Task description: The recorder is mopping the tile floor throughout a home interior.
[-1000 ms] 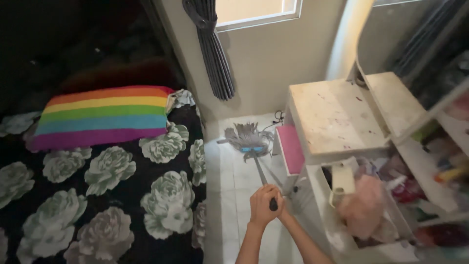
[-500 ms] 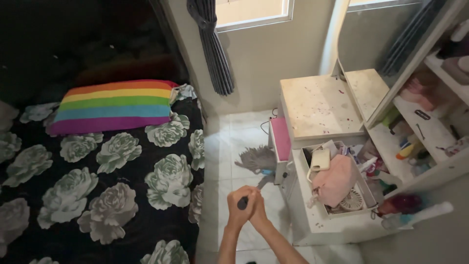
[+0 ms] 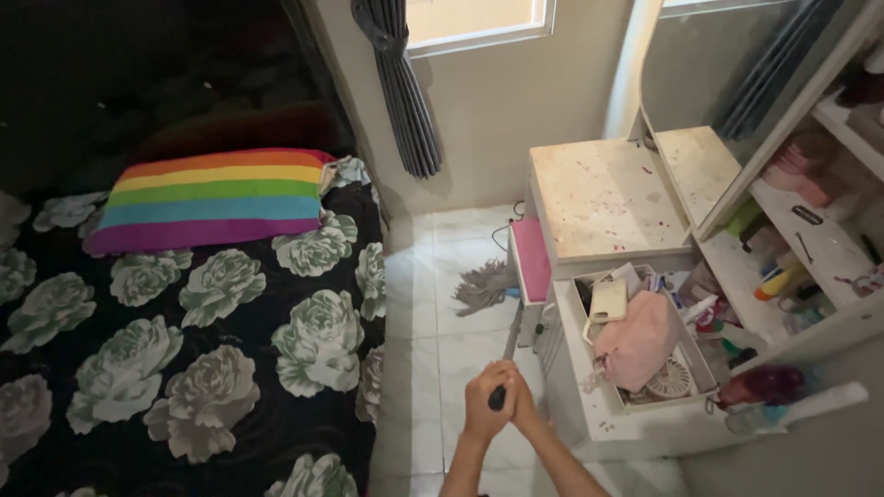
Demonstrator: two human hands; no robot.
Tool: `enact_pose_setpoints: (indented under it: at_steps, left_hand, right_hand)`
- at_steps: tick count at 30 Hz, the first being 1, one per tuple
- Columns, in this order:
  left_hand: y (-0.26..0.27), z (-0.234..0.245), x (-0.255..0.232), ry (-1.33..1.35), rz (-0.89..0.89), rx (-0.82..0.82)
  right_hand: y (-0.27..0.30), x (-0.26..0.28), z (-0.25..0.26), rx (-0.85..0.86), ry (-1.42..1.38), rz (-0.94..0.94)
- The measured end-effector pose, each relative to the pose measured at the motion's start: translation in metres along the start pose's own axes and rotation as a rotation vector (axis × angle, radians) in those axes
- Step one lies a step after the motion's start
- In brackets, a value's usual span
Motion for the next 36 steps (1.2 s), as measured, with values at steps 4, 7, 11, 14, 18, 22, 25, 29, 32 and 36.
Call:
enact_pose_setpoints:
  at_steps: [4,7,11,14,18,22,25,29,32,36]
  left_hand:
    - [-0.015,0.003,0.010,-0.114,0.149,0.047]
    - [-0.043,0.008,-0.031,-0.113,0.114,-0.007]
    - [-0.055,0.011,-0.053,-0.274,0.233,-0.042]
    - [-0.051,0.009,-0.059,-0.339,0.286,-0.059]
    - [-0.039,0.014,-0.079,-0.234,0.127,-0.146]
    - [-0.030,0.023,-0.082,-0.169,0.017,-0.236]
    - [-0.029,0.029,-0.081,-0.164,-0.030,-0.277]
    - [-0.033,0.034,-0.081,-0.152,-0.057,-0.303]
    - [-0.031,0.035,-0.073,-0.144,-0.109,-0.316]
    - [-0.028,0.033,-0.056,-0.159,-0.113,-0.288]
  right_hand:
    - [-0.025,0.031,0.008,-0.012,-0.065,0.098]
    - [-0.004,-0.044,-0.014,-0.027,-0.240,-0.322]
    - [0.039,-0.120,-0.053,-0.021,-0.595,-0.550]
    - [0.043,-0.112,-0.044,-0.079,-0.793,-0.590]
    - [0.090,-0.184,-0.089,-0.108,-1.334,-0.730]
    - [0.074,-0.159,-0.080,0.011,-1.120,-0.715]
    - [0.035,-0.091,-0.040,0.057,-0.224,-0.135]
    - [0.055,-0.134,-0.052,0.101,-0.245,-0.292]
    - [0.031,-0.091,-0.033,0.070,-0.098,-0.096]
    - [0.088,-0.226,-0.112,-0.010,-1.159,-0.692]
Point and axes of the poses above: each hand's wrist, its own y-axis away from the middle knuckle, its own z-axis out of the back of the hand, x = y × z, the point moved 10 cm from there along -y, towards the middle knuckle, and after that the axes turned 10 degrees about y, right-handed, at the moved point
